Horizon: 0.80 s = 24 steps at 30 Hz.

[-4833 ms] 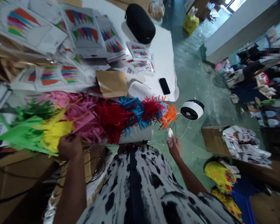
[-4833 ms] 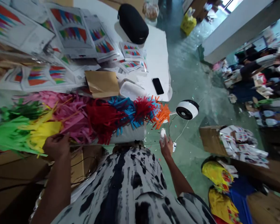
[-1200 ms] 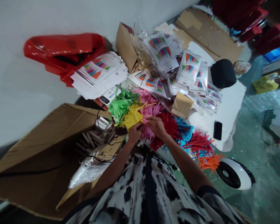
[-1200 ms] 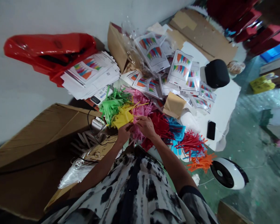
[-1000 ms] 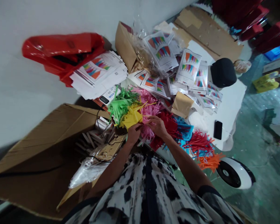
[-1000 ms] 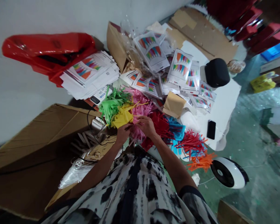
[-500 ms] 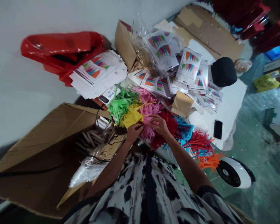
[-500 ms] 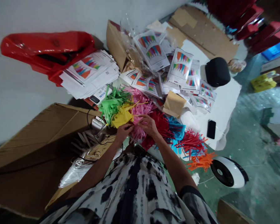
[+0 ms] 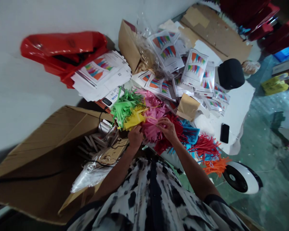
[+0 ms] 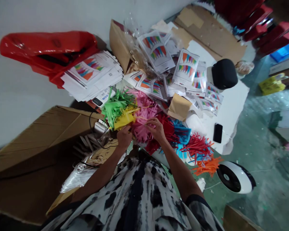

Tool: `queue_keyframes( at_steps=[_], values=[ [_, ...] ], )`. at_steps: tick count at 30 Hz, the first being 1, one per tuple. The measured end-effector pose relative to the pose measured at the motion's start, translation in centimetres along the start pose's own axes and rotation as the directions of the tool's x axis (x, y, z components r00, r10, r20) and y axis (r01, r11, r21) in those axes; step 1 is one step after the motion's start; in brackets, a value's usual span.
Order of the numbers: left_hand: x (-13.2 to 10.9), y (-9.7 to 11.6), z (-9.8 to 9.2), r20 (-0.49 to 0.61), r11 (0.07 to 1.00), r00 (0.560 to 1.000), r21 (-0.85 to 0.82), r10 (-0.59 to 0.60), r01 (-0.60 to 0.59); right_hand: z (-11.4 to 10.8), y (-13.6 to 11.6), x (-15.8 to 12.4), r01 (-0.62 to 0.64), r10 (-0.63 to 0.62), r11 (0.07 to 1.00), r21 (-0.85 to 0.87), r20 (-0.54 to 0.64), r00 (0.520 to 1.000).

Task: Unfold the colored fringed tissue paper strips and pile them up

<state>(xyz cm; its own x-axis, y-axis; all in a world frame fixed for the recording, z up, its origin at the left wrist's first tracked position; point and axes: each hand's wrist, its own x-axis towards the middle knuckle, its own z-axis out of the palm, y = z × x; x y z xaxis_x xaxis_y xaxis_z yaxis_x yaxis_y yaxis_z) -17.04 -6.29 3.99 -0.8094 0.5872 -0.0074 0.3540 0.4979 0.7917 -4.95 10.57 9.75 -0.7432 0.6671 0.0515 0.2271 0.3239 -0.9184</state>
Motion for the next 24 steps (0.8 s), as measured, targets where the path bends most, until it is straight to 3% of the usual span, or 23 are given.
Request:
queue_keyframes(
  at_steps=[5,9,13,17,24],
  values=[
    [-0.2,2.6,-1.1,0.005,0.997,0.999,-0.066,0.045,-0.045,0.9,0.3,-0.6,0.049,-0.047,0.993,-0.112,0.025,0.999],
    [-0.4,3.3,-0.6,0.103,0.97,0.986,-0.219,0.134,-0.109,1.3,0.2,-0.7,0.073,-0.066,0.987,-0.14,0.058,0.996],
    [-0.5,2.4,0.8,0.165,0.938,0.986,-0.343,0.02,0.038,1.3,0.0,-0.7,0.097,-0.087,0.983,-0.154,0.072,0.994],
    [-0.5,2.0,1.3,0.156,0.832,0.981,-0.524,-0.116,0.182,1.3,0.1,-0.8,0.088,-0.077,0.979,-0.184,0.071,0.995],
    [-0.2,2.6,0.1,0.16,0.77,0.974,-0.598,-0.159,0.224,1.3,0.2,-0.8,0.09,-0.08,0.981,-0.172,0.062,0.995]
  ],
)
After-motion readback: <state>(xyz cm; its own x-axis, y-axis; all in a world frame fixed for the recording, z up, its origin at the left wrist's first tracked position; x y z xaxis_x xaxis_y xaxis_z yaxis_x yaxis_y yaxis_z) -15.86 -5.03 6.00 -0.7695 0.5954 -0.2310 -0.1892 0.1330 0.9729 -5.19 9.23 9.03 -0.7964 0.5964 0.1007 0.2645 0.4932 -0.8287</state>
